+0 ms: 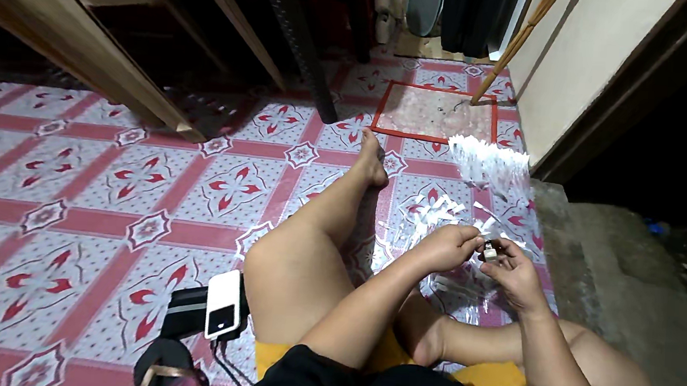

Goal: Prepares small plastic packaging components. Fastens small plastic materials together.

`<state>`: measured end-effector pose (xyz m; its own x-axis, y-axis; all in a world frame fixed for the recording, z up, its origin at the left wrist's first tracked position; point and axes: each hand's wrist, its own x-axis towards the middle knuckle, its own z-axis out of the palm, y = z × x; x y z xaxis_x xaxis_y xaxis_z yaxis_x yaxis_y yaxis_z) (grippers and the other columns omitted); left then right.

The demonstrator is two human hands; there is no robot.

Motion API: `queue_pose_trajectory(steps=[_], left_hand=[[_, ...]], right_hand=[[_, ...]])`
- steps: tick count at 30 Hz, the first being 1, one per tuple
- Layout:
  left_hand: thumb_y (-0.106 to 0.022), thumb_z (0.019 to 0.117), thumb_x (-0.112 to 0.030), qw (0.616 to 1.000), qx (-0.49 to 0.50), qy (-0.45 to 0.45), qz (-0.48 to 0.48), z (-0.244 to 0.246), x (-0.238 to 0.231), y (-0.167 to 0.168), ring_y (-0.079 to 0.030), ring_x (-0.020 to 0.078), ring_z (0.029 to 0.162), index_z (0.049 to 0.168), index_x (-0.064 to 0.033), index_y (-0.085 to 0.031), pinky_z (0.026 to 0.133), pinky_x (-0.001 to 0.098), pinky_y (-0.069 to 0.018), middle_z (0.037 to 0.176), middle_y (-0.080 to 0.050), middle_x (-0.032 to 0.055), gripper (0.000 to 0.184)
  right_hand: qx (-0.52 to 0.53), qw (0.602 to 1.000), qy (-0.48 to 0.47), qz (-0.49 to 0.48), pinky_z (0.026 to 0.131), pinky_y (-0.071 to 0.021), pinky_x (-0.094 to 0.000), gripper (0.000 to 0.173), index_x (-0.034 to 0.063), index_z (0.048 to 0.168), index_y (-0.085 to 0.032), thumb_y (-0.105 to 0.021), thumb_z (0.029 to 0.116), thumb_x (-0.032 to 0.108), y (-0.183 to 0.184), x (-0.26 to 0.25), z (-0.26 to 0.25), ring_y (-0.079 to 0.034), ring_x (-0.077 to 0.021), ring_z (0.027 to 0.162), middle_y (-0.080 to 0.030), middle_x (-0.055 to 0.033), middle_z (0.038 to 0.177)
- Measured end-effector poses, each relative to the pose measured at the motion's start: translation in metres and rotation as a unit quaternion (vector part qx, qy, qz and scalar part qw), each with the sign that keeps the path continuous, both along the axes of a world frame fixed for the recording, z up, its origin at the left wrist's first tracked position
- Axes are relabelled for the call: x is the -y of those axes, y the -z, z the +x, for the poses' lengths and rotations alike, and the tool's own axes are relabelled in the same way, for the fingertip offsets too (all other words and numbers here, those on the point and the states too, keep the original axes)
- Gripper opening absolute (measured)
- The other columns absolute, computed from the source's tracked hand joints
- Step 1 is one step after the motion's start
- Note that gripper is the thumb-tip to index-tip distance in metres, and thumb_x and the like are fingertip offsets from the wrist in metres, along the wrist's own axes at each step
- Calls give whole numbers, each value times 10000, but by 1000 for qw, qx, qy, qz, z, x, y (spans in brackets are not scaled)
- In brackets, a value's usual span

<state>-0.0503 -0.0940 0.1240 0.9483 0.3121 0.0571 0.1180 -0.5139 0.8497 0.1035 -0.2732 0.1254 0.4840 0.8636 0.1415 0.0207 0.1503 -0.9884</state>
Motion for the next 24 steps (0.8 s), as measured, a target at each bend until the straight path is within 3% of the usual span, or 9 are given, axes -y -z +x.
queue_pose_trajectory(steps=[10,15,19,24], left_hand=[[-344,1093,-514,997,-16,4,82,-2,1,-2,-628,49,719,1066,-278,-649,693,353,-588,792,-629,-88,387],[-350,1092,-510,994,-13,12,107,-4,4,-6,-655,55,808,1149,-295,-654,762,382,-596,884,-670,-82,377],[-367,1094,-477,987,-9,10,163,-4,10,-13,-670,57,915,1170,-277,-655,855,392,-590,978,-694,-78,359],[-368,1093,-470,977,6,-1,211,-4,10,-12,-669,51,924,1155,-282,-658,861,386,-586,972,-694,-85,352]], right_hand=[[1,999,-12,40,813,-631,-413,611,20,1242,-594,-909,728,122,-4,-1,0,-695,-247,961,-684,-117,1091],[5,999,-8,31,826,-636,-435,589,16,1240,-598,-897,739,94,-7,1,1,-702,-259,970,-690,-126,1096],[21,999,-14,30,840,-638,-451,653,29,1247,-593,-924,686,78,-7,5,5,-697,-262,1009,-680,-120,1132],[82,995,-2,48,882,-629,-435,656,44,1213,-639,-943,632,67,-6,4,9,-667,-253,1085,-653,-102,1206]])
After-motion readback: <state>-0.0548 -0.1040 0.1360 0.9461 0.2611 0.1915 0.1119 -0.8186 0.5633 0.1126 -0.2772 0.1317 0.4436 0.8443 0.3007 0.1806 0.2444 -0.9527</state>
